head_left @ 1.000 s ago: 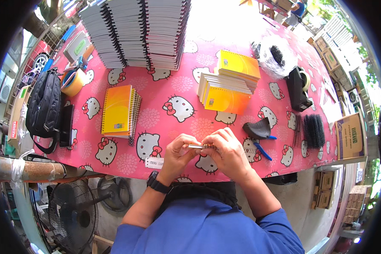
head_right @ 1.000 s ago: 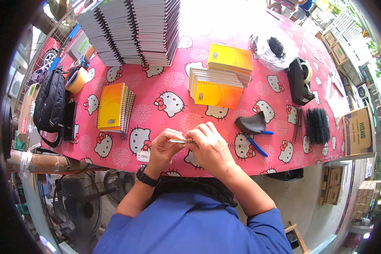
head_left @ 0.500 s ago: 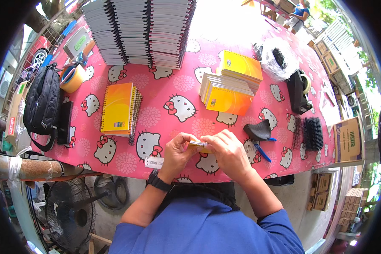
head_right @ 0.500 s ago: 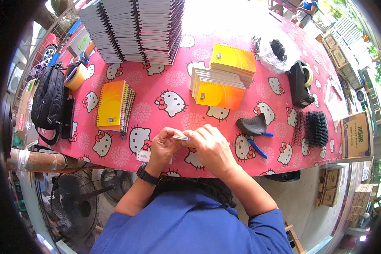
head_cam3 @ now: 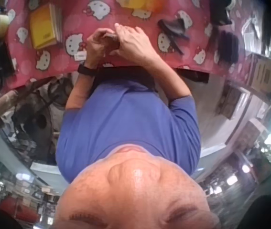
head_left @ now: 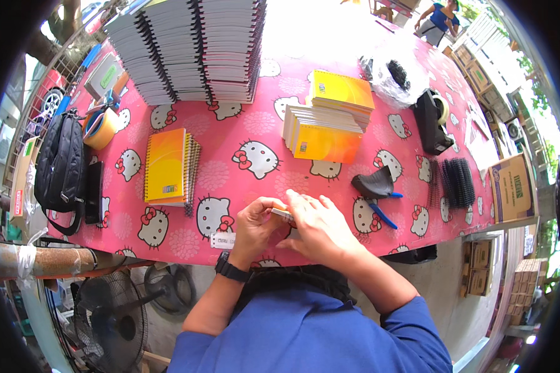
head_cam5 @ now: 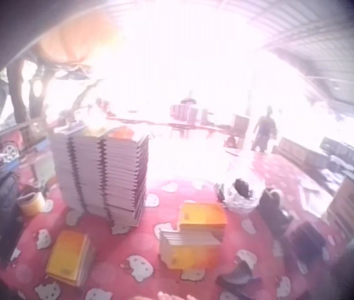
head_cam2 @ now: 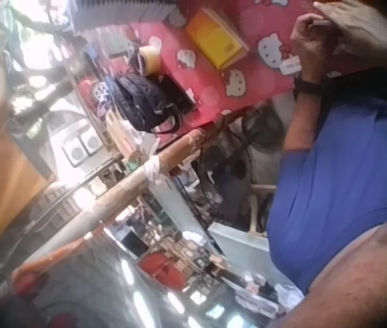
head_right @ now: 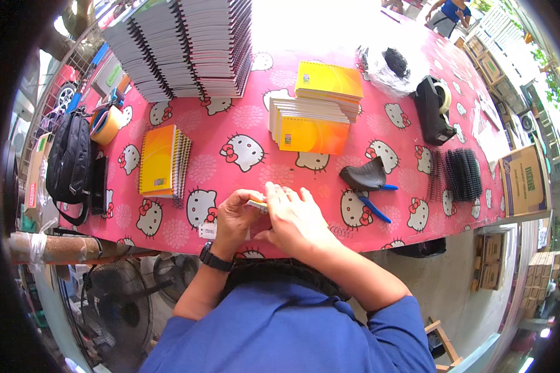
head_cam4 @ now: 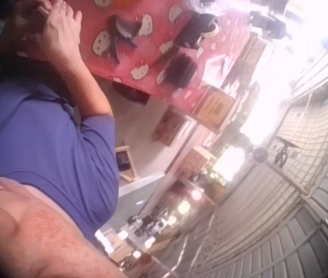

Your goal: The person assembles notebooks by threading plastic spirals through the punched edges of paper stacks and covers by hand, using a piece of foam to help grip and rotate the spirals.

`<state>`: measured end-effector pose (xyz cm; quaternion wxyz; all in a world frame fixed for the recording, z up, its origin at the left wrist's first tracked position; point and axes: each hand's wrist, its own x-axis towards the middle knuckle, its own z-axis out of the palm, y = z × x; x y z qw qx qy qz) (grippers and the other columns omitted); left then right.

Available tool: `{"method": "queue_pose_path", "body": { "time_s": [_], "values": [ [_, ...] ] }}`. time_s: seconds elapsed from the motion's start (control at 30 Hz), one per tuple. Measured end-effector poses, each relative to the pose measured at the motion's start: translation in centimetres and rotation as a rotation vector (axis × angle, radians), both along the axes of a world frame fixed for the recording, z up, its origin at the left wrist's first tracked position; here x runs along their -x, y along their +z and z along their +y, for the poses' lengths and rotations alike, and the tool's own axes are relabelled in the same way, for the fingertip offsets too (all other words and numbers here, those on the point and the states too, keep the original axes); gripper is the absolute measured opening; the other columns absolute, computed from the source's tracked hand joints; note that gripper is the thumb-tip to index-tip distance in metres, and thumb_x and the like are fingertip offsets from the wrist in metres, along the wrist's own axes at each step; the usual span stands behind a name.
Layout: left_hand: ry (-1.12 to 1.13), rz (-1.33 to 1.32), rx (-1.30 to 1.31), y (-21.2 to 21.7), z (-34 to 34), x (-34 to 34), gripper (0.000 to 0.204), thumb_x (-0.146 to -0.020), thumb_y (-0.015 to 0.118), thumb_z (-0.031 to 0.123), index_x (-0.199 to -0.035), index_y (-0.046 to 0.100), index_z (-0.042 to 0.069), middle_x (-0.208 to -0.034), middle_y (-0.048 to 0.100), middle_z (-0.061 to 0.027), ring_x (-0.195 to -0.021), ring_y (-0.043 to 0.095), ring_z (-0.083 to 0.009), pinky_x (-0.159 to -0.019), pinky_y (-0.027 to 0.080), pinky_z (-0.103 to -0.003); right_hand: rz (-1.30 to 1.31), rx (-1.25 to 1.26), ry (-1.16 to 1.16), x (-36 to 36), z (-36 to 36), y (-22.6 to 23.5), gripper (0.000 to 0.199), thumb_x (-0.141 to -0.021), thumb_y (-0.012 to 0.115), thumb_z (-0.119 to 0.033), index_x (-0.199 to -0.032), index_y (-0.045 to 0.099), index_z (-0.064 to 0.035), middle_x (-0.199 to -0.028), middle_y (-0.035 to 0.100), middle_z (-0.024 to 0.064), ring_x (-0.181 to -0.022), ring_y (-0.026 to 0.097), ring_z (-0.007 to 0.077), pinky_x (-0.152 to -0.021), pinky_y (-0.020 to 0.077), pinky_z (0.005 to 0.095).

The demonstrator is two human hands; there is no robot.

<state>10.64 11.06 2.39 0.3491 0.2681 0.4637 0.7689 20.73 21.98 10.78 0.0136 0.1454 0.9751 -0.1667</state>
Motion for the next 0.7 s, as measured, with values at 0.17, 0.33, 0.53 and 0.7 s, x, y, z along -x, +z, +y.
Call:
{"method": "queue_pose_path", "body": {
  "time_s": [0.17, 0.33, 0.53, 0.7],
  "values": [
    [0.002, 0.029, 0.004, -0.1, -0.2, 0.1, 0.014, -0.082, 0.065, -0.004, -0.095, 0.062, -0.002, -0.091, 0.065, -0.0065, -0.084, 0.061, -0.0108, -0.075, 0.052, -0.025, -0.122, -0.068, 0.07, 0.8, 0.8, 2.0, 0.095, -0.07, 0.071, -0.05, -0.136, 0.032, 0.0067, -0.135, 0.043, 0.0235, -0.129, 0.04, 0.0339, -0.104, 0.0309, 0.0512],
    [-0.035, -0.022, 0.029, -0.7, -0.1, 0.2, 0.015, -0.079, 0.066, -0.007, -0.093, 0.063, -0.002, -0.09, 0.065, -0.0056, -0.083, 0.061, -0.0101, -0.075, 0.052, -0.024, -0.389, -0.065, 0.094, 1.7, -0.3, 2.1, 0.099, -0.067, 0.073, -0.05, -0.136, 0.032, 0.0073, -0.136, 0.044, 0.0237, -0.134, 0.033, 0.0335, -0.108, 0.0242, 0.0543],
    [0.006, 0.043, 0.082, 0.3, -0.1, 0.2, 0.011, -0.081, 0.066, -0.002, -0.092, 0.064, -0.001, -0.087, 0.066, -0.0046, -0.08, 0.06, -0.0084, -0.071, 0.052, -0.023, -0.033, 0.005, 0.186, 1.3, 0.8, 2.1, 0.065, -0.065, 0.077, -0.025, -0.119, 0.051, -0.0003, -0.116, 0.052, 0.0161, -0.11, 0.049, 0.032, -0.092, 0.0403, 0.0467],
    [0.103, 0.04, 0.049, -0.8, -0.1, 0.2, 0.015, -0.08, 0.07, -0.001, -0.091, 0.06, 0.0, -0.088, 0.064, -0.005, -0.079, 0.06, -0.0089, -0.069, 0.052, -0.023, 0.371, 0.171, 0.098, 0.4, 1.0, 0.0, 0.023, -0.074, 0.07, -0.013, -0.094, 0.062, -0.0043, -0.083, 0.059, 0.0089, -0.082, 0.057, 0.0269, -0.073, 0.0484, 0.0356]
  ]
}}
